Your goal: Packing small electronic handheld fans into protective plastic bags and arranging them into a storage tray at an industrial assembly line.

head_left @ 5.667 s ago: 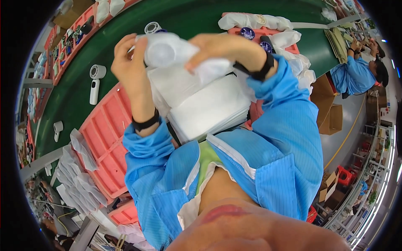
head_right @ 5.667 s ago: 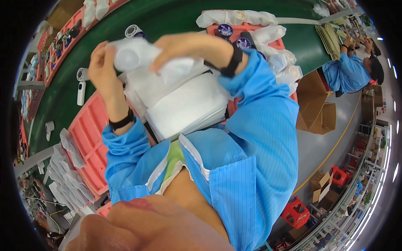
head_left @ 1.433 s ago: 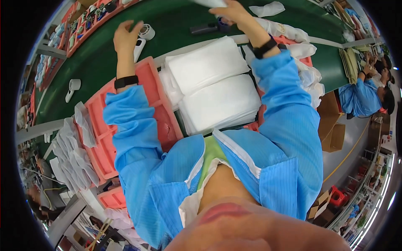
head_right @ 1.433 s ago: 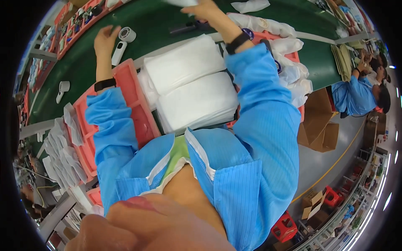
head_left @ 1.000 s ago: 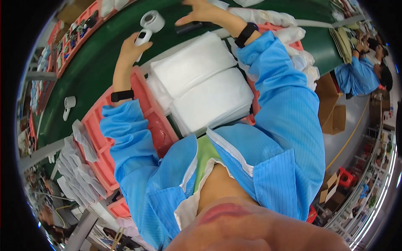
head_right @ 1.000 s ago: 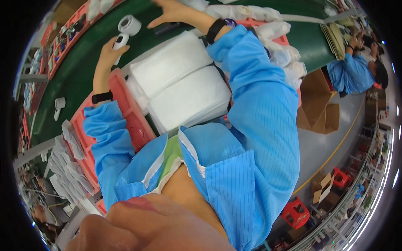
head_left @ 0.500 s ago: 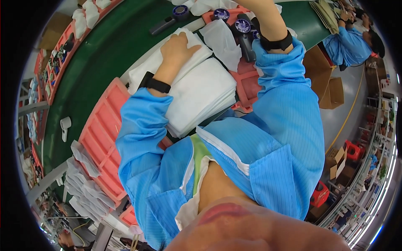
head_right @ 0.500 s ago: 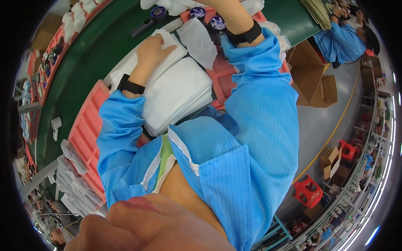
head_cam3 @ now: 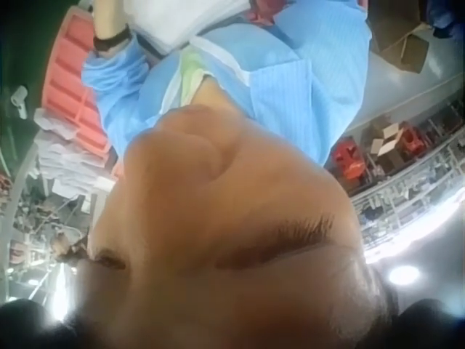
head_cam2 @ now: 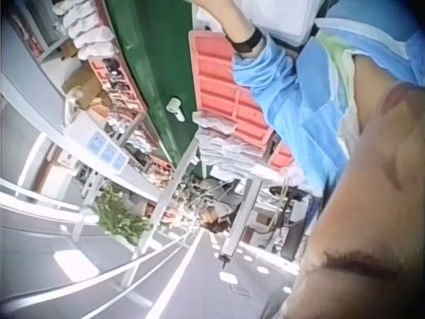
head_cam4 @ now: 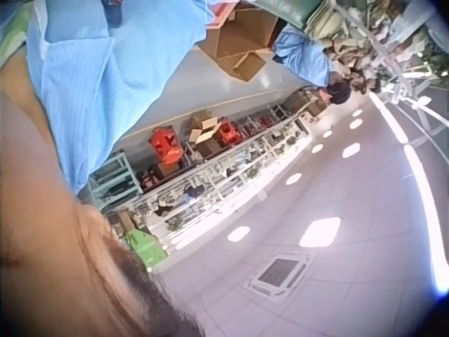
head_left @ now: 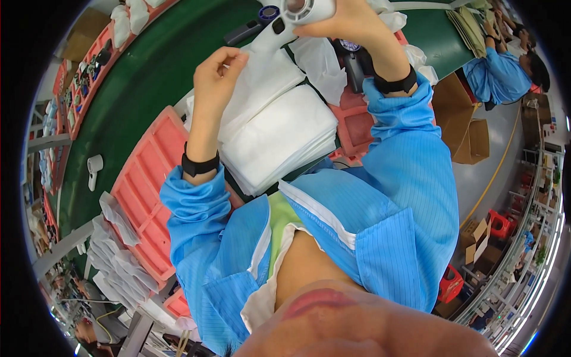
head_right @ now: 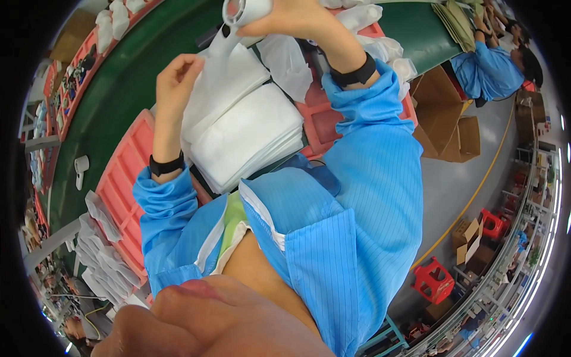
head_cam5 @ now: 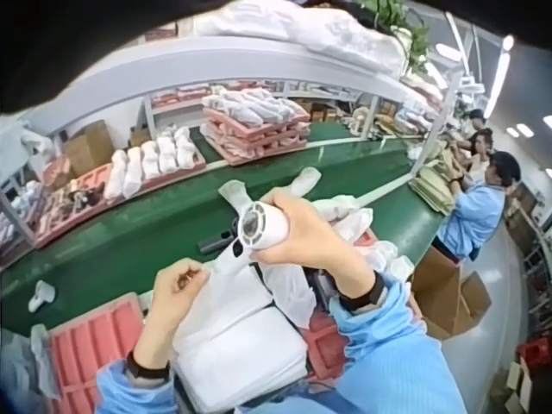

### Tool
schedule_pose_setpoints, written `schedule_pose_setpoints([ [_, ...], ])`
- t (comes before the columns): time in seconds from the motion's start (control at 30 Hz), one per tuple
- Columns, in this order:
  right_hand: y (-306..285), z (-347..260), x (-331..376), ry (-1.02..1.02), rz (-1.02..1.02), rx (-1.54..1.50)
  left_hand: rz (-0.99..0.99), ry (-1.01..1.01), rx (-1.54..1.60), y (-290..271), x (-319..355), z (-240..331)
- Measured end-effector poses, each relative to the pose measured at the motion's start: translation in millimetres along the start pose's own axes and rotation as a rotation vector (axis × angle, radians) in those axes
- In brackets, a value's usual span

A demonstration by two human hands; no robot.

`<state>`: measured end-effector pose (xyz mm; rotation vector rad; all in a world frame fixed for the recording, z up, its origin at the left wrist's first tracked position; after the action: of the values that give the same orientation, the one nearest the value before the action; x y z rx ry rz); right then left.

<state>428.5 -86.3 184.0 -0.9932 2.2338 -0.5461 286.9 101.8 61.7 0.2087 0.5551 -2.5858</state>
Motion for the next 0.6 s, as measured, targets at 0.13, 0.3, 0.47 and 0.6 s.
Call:
schedule_pose_setpoints([
  [0.13, 34.4, -13.4, 6.0, -0.189, -0.030, -0.107, 0.176, -0.092, 0.302, -13.5, 14.0, 41.7],
  [0.3, 62.8, -21.4, 9.2, -0.373, 0.022, -0.151, 0.335, -0.169, 0.773, -27.4, 19.7, 43.4],
  [0.47, 53.2, -25.7, 9.4, -0.431, 0.135, -0.078, 0.294, -0.251, 1.060, -33.7, 21.6, 45.1],
  [0.6, 61.6, -27.5, 20.7, -0.661, 0.148, 0.138, 0.133, -0.105, 0.770, -37.1, 26.0, 26.1],
])
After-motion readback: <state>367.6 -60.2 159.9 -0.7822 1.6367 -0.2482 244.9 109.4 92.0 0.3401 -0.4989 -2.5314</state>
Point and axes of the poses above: each hand's wrist, its own x-axis away from the middle knuckle, its own y-axis out of the palm, z = x × y, the point moved 2 cm from there along -x, towards the middle knuckle, and after that the axes turned 3 degrees about -x, right-handed, at the moved point
